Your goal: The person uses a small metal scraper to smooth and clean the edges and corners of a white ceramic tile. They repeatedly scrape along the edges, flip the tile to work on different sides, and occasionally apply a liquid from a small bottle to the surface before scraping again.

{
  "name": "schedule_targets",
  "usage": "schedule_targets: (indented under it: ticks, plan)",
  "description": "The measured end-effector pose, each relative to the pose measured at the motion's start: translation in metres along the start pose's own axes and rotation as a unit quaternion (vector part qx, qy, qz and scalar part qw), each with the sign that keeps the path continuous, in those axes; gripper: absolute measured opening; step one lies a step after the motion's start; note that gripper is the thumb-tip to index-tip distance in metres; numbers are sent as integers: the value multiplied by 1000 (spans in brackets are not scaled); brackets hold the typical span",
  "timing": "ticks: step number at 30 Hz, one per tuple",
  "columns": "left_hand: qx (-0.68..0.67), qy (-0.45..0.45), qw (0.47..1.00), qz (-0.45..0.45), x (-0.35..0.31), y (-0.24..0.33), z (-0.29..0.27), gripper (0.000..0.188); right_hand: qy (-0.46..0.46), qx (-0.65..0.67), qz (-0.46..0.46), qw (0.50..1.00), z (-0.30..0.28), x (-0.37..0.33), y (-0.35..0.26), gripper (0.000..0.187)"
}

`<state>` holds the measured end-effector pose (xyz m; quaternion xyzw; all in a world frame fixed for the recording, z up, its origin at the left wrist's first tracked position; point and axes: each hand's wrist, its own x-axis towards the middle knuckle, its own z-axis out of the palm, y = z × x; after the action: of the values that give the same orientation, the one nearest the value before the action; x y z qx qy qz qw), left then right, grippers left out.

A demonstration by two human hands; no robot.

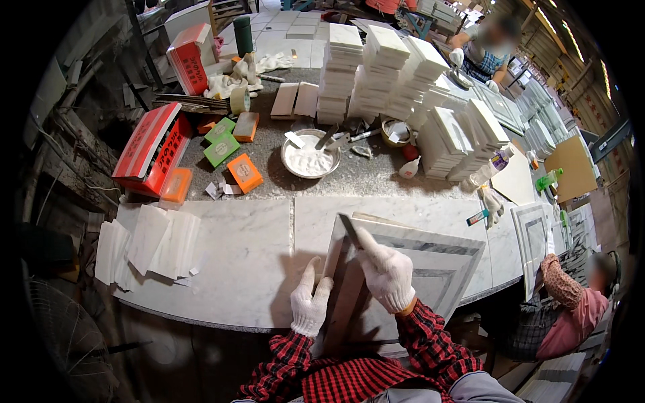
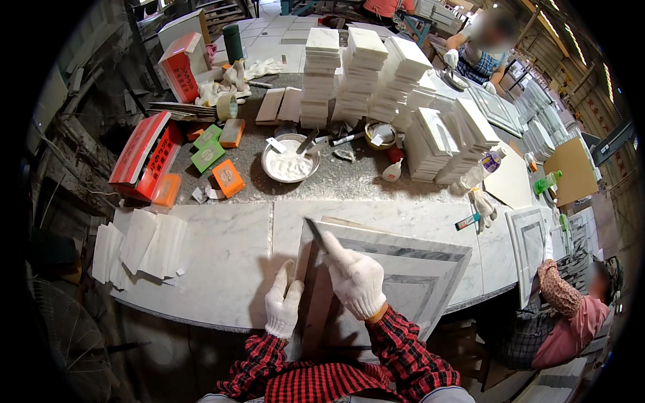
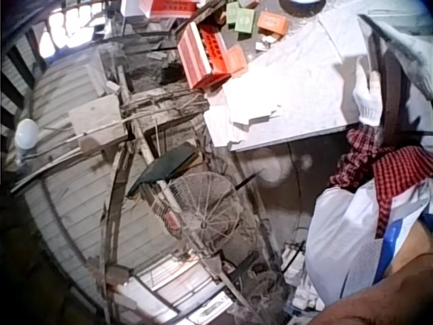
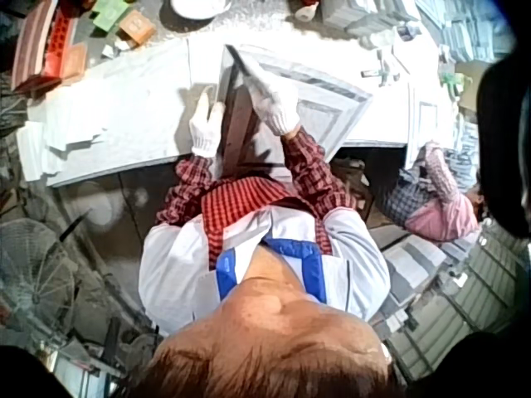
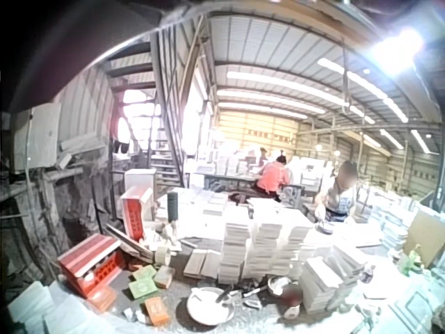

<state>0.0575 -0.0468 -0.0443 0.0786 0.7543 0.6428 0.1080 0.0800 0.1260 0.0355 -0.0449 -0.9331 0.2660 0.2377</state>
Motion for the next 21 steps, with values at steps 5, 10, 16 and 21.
schedule_targets:
  ticks: [5, 10, 16, 21]
  plan:
    - [3, -61, 998, -16, 2, 2, -5, 37, 22, 13, 73, 997, 4, 0, 6, 49]
    - [-9, -63, 998, -12, 2, 8, -6, 31, 41, 3, 49, 998, 11, 4, 6, 47]
    - [-9, -68, 998, -10, 3, 8, -7, 29, 40, -18, 40, 998, 9, 9, 0, 45]
    - [-7, -62, 998, -13, 4, 10, -5, 28, 31, -53, 44, 997, 12, 12, -3, 44]
